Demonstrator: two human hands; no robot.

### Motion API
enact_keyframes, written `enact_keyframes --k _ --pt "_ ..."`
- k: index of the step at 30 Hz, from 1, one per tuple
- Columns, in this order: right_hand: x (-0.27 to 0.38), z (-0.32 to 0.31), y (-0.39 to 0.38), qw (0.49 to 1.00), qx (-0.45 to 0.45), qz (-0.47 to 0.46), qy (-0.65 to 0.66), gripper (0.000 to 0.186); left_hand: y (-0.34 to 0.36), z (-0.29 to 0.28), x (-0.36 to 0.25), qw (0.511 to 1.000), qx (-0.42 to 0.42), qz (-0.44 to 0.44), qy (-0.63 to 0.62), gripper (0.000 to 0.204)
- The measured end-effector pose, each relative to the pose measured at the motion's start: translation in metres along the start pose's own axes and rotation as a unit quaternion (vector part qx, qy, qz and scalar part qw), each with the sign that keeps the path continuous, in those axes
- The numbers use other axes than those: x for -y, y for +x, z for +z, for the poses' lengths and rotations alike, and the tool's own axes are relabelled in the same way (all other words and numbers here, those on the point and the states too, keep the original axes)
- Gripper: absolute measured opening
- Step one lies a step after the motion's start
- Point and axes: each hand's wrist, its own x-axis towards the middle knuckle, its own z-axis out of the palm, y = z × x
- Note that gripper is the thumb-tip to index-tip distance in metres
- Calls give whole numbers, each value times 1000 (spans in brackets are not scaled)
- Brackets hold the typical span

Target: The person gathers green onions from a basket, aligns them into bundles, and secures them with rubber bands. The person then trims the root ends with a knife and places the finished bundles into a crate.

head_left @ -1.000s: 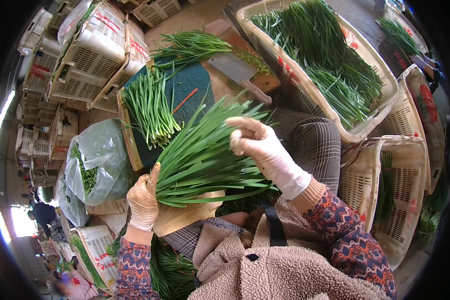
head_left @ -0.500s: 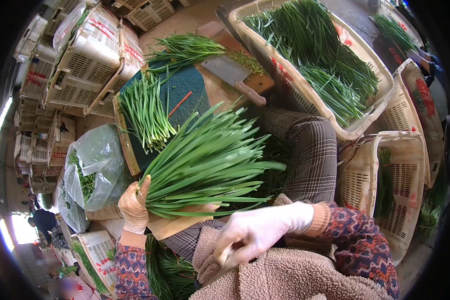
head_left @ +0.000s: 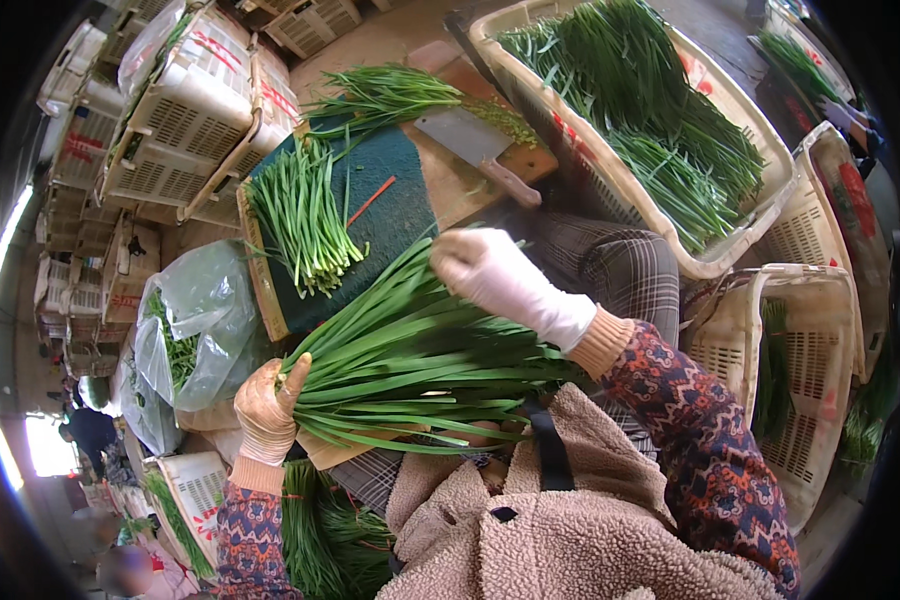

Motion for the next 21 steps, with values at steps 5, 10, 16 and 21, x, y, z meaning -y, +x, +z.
enact_keyframes --k 5,10,16,21 --pt "46 -46 -13 918 -83 59 383 18 2 1 13 999 3 -2 52 64" --pt "109 17 -76 866 466 4 182 95 111 -11 28 992 -92 -69 48 73" --pt "8 47 3 890 5 89 447 62 172 13 -62 932 58 -270 -233 95" --pt "-23 32 -12 859 -145 117 476 46 176 51 -123 839 230 -270 -414 110"
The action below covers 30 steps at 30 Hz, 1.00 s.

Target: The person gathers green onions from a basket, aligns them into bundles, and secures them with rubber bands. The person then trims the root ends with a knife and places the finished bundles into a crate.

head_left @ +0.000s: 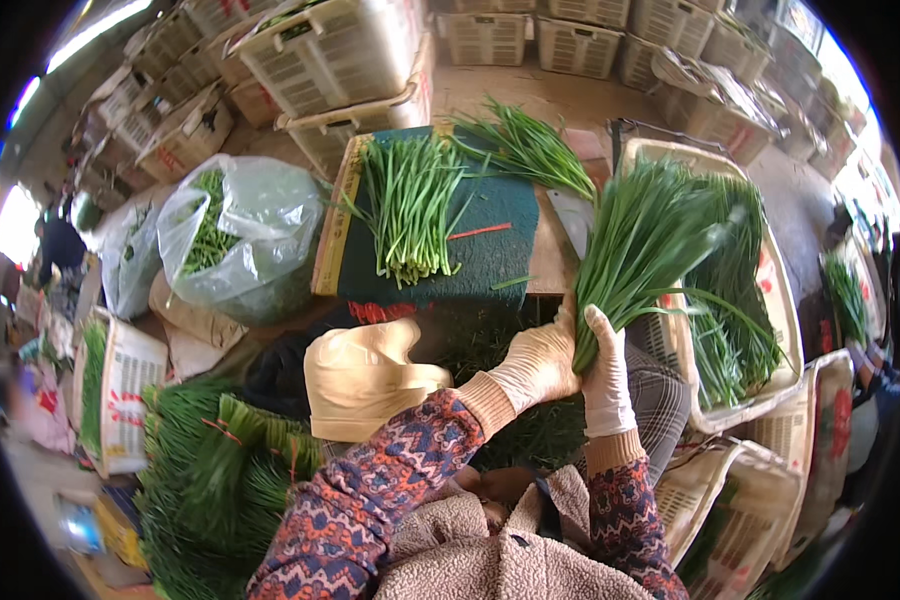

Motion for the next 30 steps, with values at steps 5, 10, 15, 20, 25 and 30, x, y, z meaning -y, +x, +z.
enact_keyframes --k 5,10,15,20,25,30 --pt "-4 -8 21 982 45 161 91 42 -30 -59 66 966 37 174 -186 112" --pt "-4 57 69 980 110 161 37 51 -7 -98 279 889 -255 -145 -352 46" --pt "-33 162 123 956 155 166 -185 50 39 -82 358 834 -275 -203 -433 56" --pt "-147 147 202 776 88 -78 -620 88 108 -73 302 760 -251 -140 -582 77" --pt "-215 164 190 502 91 7 -860 99 155 -29 317 794 -306 -85 -518 98" --pt "-214 179 180 477 74 -6 -876 96 104 -82 305 849 -219 -144 -458 103"
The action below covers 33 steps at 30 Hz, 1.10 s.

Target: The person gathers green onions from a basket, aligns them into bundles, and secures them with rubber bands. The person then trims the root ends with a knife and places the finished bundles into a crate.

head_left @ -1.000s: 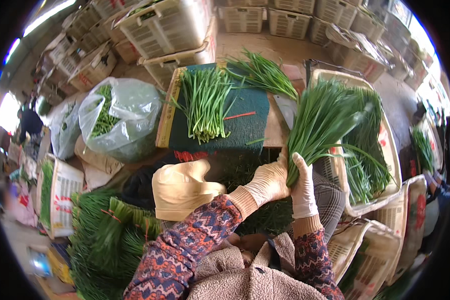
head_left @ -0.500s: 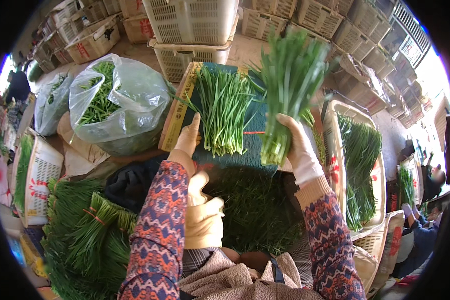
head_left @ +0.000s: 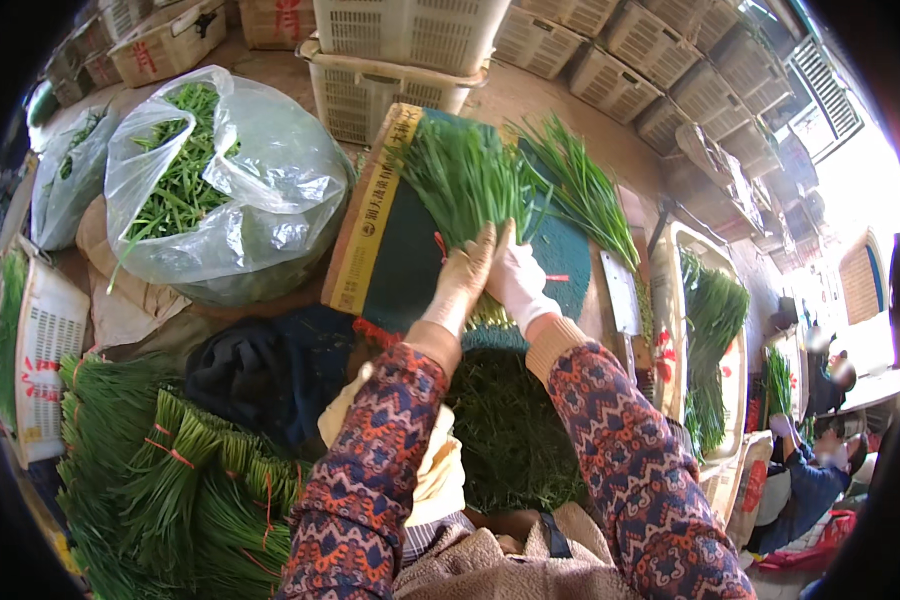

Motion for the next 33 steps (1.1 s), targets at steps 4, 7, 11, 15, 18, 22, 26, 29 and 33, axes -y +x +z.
enact_keyframes --k 4,7,11,15,18,22,26,29,33 --pt "-19 -21 27 973 77 -38 213 106 16 2 8 983 -62 -86 -150 98" --pt "-36 -59 0 873 160 21 461 113 -9 11 -13 967 -70 -53 -240 99" --pt "-40 -76 -35 880 225 55 414 120 -11 1 -29 979 -73 -103 -158 141" --pt "-63 -70 -16 892 298 55 336 92 18 24 -2 991 -74 -98 -57 142" --pt "-70 -79 -7 854 359 81 366 60 4 18 -11 989 -60 -110 -81 144" --pt "-77 -79 3 794 414 96 434 43 -2 9 -18 990 -49 -102 -80 150" --pt "-97 -73 17 769 433 78 464 26 -4 19 -17 993 -38 -83 -69 150" --pt "-93 -79 17 751 416 103 503 17 0 20 -6 997 -47 -61 16 152" --pt "-84 -106 16 753 349 112 547 12 -7 22 -10 990 -88 -52 102 149"
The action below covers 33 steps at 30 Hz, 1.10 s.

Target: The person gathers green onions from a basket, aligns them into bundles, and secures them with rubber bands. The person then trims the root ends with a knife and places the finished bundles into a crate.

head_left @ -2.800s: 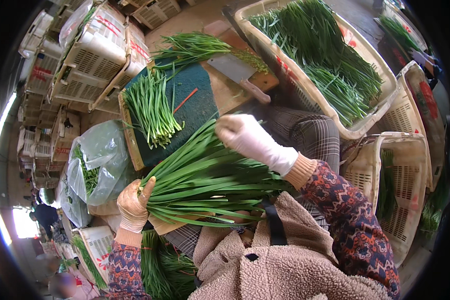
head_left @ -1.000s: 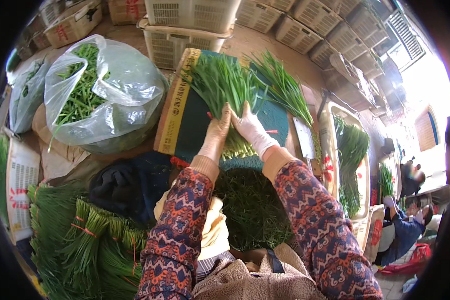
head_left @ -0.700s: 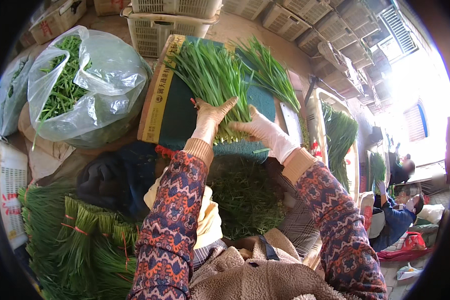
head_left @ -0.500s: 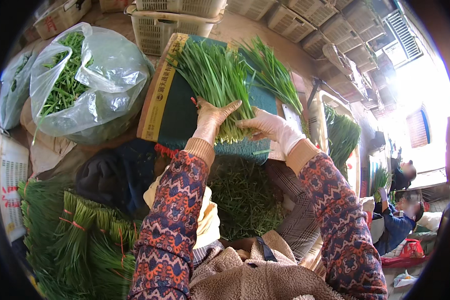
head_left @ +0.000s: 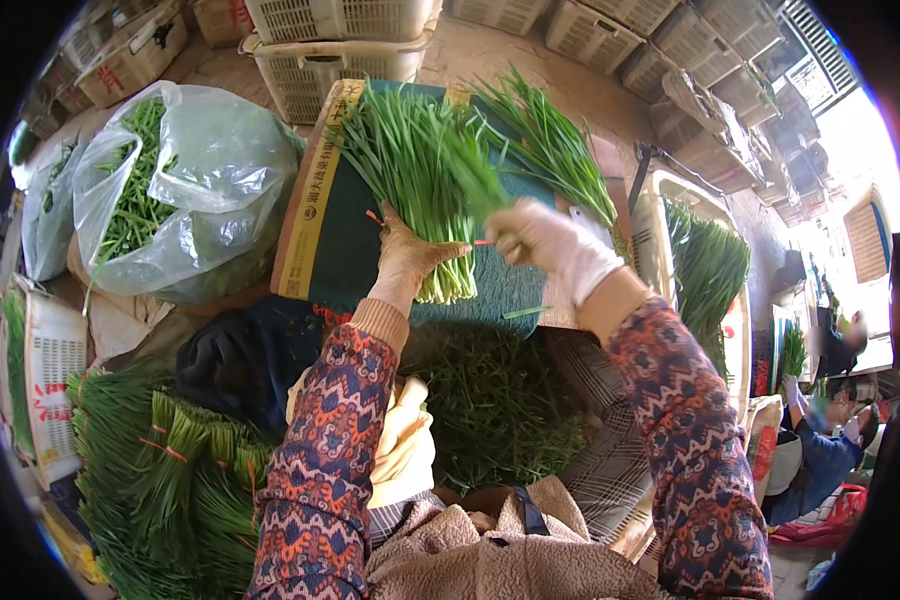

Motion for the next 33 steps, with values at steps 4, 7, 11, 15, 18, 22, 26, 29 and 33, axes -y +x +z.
enact_keyframes --k 4,7,11,15,18,22,26,29,33 --pt "33 -69 -14 953 -101 -198 -205 34 -7 4 -2 999 -18 -20 41 142" --pt "-39 -127 15 771 -258 -319 -487 54 1 9 7 998 -6 41 -56 143" --pt "-121 -139 16 758 -343 -135 -538 76 1 10 12 996 -4 44 -76 144" --pt "-121 -104 1 519 -437 -219 -701 83 -3 3 8 996 -15 39 -84 143" --pt "-110 -74 21 701 -298 -343 -550 37 -8 7 -6 995 3 29 -92 143" --pt "-116 -59 79 620 -341 -392 -589 18 -4 8 -6 997 -4 17 -75 146" --pt "-80 -46 60 740 -186 -259 -592 10 1 -9 8 994 40 -14 -103 144" --pt "-68 -44 31 833 -65 -293 -464 14 3 -15 17 973 22 1 -230 132" --pt "-64 -37 40 929 -51 -260 -259 17 5 -22 33 922 11 -30 -387 76"
